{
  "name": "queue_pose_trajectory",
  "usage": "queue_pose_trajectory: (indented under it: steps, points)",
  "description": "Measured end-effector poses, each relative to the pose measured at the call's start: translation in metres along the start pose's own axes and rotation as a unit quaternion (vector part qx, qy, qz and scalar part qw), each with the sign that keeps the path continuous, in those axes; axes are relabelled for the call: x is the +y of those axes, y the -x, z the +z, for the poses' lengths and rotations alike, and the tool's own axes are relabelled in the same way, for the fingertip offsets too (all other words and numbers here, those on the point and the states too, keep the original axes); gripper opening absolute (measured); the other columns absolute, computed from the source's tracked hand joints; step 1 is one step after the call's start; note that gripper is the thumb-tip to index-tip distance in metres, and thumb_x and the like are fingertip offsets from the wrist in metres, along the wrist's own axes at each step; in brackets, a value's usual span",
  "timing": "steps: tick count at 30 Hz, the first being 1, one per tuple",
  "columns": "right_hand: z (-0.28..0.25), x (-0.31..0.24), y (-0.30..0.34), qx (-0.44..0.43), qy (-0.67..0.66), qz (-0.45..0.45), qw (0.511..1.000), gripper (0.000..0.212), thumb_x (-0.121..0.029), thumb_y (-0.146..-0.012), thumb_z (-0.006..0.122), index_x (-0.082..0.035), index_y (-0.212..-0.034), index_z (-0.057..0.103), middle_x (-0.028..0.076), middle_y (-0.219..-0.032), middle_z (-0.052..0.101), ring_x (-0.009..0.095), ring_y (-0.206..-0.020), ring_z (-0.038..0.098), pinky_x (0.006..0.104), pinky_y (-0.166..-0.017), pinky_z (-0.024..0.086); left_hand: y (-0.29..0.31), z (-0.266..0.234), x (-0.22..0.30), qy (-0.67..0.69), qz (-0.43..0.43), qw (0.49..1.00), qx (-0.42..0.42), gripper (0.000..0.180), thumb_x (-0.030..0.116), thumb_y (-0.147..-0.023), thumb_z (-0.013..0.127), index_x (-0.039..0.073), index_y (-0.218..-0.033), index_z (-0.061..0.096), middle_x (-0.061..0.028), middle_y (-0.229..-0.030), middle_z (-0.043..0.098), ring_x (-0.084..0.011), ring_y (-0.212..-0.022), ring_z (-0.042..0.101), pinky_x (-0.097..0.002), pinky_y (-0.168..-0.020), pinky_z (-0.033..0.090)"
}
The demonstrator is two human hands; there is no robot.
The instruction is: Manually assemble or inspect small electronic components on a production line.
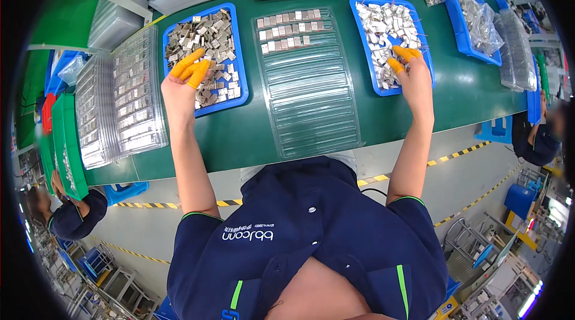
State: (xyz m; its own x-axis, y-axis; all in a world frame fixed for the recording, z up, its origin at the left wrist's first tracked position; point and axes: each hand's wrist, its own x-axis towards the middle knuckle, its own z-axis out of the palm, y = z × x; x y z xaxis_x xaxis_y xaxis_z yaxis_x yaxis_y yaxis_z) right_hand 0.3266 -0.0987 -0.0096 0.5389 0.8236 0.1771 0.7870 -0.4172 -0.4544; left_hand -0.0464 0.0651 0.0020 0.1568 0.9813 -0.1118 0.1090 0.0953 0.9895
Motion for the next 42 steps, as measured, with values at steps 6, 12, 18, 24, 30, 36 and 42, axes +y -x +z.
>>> queue_pose_trajectory:
  steps: [6,12,18,24,30,36,42]
  points:
    - [0.012,0.016,-0.014,0.026,0.012,0.02,0.999,0.015,-0.004,-0.073,0.061,0.005,-0.085,0.061,0.018,-0.088,0.06,0.033,-0.077,0.058,0.0385,-0.069,0.047,0.007,0.009,-0.006,0.006,-0.036,0.993,-0.111,0.031,0.005,-0.08,0.063,-0.003,-0.109,0.058,-0.0117,-0.094,0.065,-0.0138,-0.079,0.062,-0.0213,-0.073,0.048]
    - [-0.001,-0.01,-0.016,0.05,0.116,0.026,0.992,0.013,-0.008,-0.069,0.067,-0.002,-0.08,0.066,0.014,-0.089,0.062,0.029,-0.08,0.058,0.0374,-0.072,0.046,0.025,0.038,0.004,0.111,-0.065,0.984,-0.123,0.033,0.001,-0.078,0.063,-0.006,-0.11,0.056,-0.014,-0.094,0.064,-0.0194,-0.081,0.064,-0.0233,-0.07,0.052]
    - [-0.022,-0.083,0.003,0.153,-0.208,-0.025,0.966,0.018,-0.008,-0.067,0.073,-0.005,-0.084,0.07,0.007,-0.083,0.066,0.02,-0.079,0.059,0.0332,-0.078,0.045,0.048,0.075,0.01,0.266,-0.093,0.954,-0.104,0.029,0.001,-0.08,0.062,-0.006,-0.107,0.058,-0.0149,-0.096,0.063,-0.0222,-0.083,0.065,-0.0235,-0.069,0.054]
    - [0.005,-0.135,0.033,-0.038,-0.443,-0.117,0.888,0.022,0.0,-0.068,0.07,-0.003,-0.09,0.069,0.008,-0.084,0.067,0.014,-0.081,0.061,0.0253,-0.078,0.046,0.063,0.098,0.028,0.277,-0.11,0.94,-0.165,0.026,-0.001,-0.081,0.06,-0.007,-0.106,0.058,-0.0164,-0.097,0.063,-0.0249,-0.085,0.064,-0.0276,-0.075,0.054]
    - [-0.007,-0.137,0.035,-0.129,-0.516,-0.011,0.847,0.02,0.002,-0.07,0.068,0.002,-0.091,0.067,0.01,-0.087,0.066,0.015,-0.083,0.061,0.0257,-0.08,0.046,0.066,0.098,0.028,0.248,-0.057,0.954,-0.158,0.025,-0.001,-0.079,0.062,-0.007,-0.103,0.06,-0.0156,-0.097,0.063,-0.0239,-0.087,0.064,-0.0289,-0.077,0.053]
    - [-0.011,-0.129,0.031,-0.177,-0.443,-0.06,0.877,0.021,0.003,-0.068,0.07,0.002,-0.09,0.067,0.009,-0.087,0.066,0.015,-0.084,0.061,0.0265,-0.078,0.047,0.066,0.094,0.026,0.126,0.074,0.976,-0.161,0.022,-0.001,-0.074,0.067,-0.002,-0.096,0.065,-0.0122,-0.095,0.065,-0.0191,-0.088,0.063,-0.0277,-0.08,0.051]
    - [-0.004,-0.122,0.022,-0.302,-0.57,-0.013,0.764,0.025,0.003,-0.065,0.073,0.002,-0.09,0.066,0.009,-0.09,0.065,0.014,-0.083,0.062,0.0258,-0.074,0.05,0.063,0.085,0.026,0.134,0.061,0.962,-0.23,0.019,-0.001,-0.071,0.069,0.0,-0.09,0.068,-0.0105,-0.088,0.067,-0.0167,-0.083,0.064,-0.0259,-0.076,0.051]
